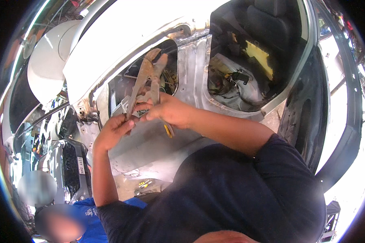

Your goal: The person installs a car door onto a vehicle with assistance from another person. They lift and align the door, then secure it in place.

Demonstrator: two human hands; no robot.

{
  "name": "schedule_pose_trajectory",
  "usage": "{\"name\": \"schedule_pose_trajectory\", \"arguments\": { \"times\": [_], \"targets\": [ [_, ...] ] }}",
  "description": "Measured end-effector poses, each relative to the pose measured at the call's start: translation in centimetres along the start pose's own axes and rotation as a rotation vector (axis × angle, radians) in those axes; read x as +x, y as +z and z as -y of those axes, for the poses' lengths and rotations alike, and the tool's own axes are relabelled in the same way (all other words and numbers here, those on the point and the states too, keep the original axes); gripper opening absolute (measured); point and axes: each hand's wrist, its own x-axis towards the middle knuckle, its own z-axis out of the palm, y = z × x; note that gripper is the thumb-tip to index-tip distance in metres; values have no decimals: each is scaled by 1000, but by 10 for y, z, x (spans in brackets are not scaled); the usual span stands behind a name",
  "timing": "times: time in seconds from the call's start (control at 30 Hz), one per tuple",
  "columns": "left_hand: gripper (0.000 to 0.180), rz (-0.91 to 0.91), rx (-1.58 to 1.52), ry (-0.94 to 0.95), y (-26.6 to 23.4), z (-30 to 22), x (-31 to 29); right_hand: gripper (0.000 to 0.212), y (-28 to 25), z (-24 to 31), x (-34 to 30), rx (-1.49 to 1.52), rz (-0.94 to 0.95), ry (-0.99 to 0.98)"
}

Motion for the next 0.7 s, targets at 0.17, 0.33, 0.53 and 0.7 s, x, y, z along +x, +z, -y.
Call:
{"name": "schedule_pose_trajectory", "arguments": {
  "times": [0.17,0.33,0.53,0.7],
  "targets": [
    [63,65,-551,-2,15,5,-33,64,6,19,-21,-106,216,-87],
    [72,177,-594,41,40,12,-49,56,12,37,-52,-374,309,-62],
    [65,402,-1097,126,75,3,-68,40,-6,36,-77,-617,200,-74],
    [43,266,-759,17,100,-34,-83,53,-28,42,-98,-581,4,90]
  ]
}}
